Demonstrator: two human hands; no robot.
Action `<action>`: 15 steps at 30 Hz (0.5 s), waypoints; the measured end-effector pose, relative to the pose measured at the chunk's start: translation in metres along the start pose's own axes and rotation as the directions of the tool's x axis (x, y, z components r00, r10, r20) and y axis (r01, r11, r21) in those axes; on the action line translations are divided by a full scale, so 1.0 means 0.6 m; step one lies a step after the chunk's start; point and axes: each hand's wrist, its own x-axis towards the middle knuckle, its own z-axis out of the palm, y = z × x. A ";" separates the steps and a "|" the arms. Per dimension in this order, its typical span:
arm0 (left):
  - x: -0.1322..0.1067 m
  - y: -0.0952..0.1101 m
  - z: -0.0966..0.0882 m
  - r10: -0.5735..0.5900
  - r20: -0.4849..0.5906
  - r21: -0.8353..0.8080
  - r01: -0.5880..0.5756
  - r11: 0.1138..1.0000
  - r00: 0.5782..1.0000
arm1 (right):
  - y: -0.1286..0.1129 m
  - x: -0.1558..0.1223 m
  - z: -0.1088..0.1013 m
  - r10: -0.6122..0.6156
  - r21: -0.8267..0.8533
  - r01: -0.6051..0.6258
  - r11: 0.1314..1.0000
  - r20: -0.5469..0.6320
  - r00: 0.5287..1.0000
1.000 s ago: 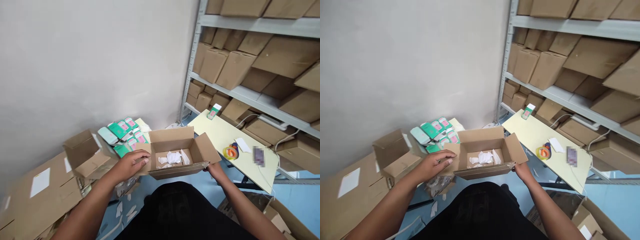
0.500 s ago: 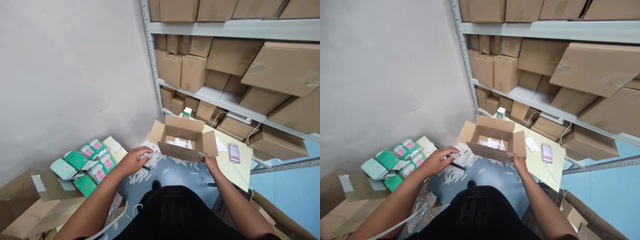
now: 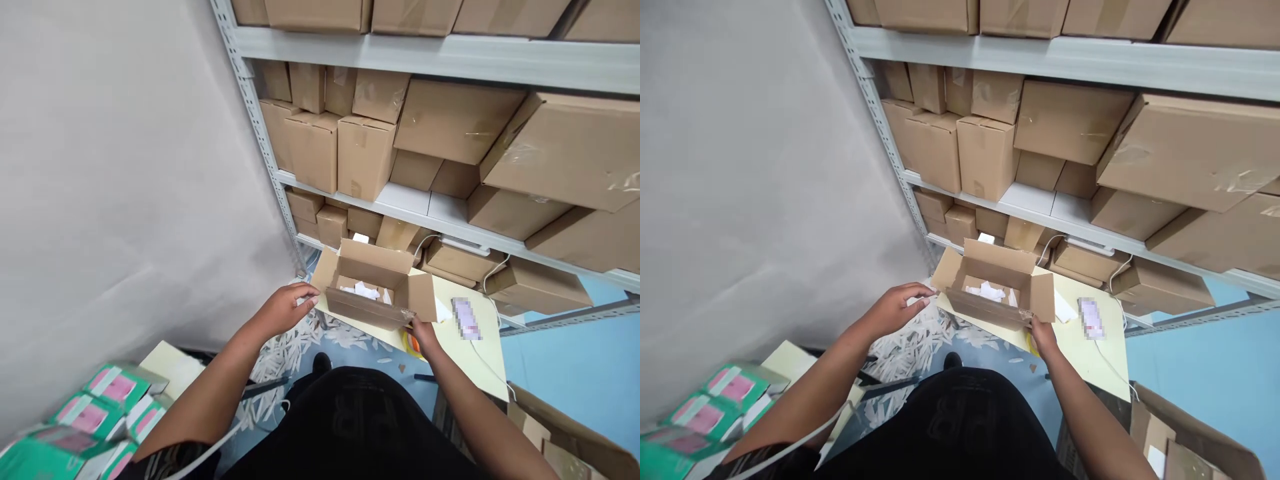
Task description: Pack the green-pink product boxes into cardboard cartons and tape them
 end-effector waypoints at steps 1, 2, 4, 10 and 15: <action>0.029 -0.016 -0.010 0.001 0.003 -0.010 -0.001 1.000 1.000 | -0.004 -0.005 0.003 0.048 0.020 -0.047 0.999 -0.011 0.999; 0.062 -0.029 -0.019 -0.004 0.003 -0.018 0.004 1.000 1.000 | -0.009 -0.013 0.003 0.087 0.037 -0.086 0.996 -0.022 0.996; 0.135 -0.047 -0.031 -0.022 0.001 -0.016 0.022 1.000 1.000 | -0.018 -0.035 -0.002 0.095 0.054 -0.092 0.994 -0.040 0.995; 0.409 -0.042 0.010 -0.059 0.116 0.238 0.030 0.971 0.992 | -0.039 -0.115 -0.043 -0.020 -0.008 0.019 1.000 -0.221 0.975; 0.596 -0.037 0.108 -0.355 0.358 0.546 0.115 0.830 0.863 | -0.048 -0.139 -0.057 0.075 -0.061 -0.102 0.993 -0.348 0.934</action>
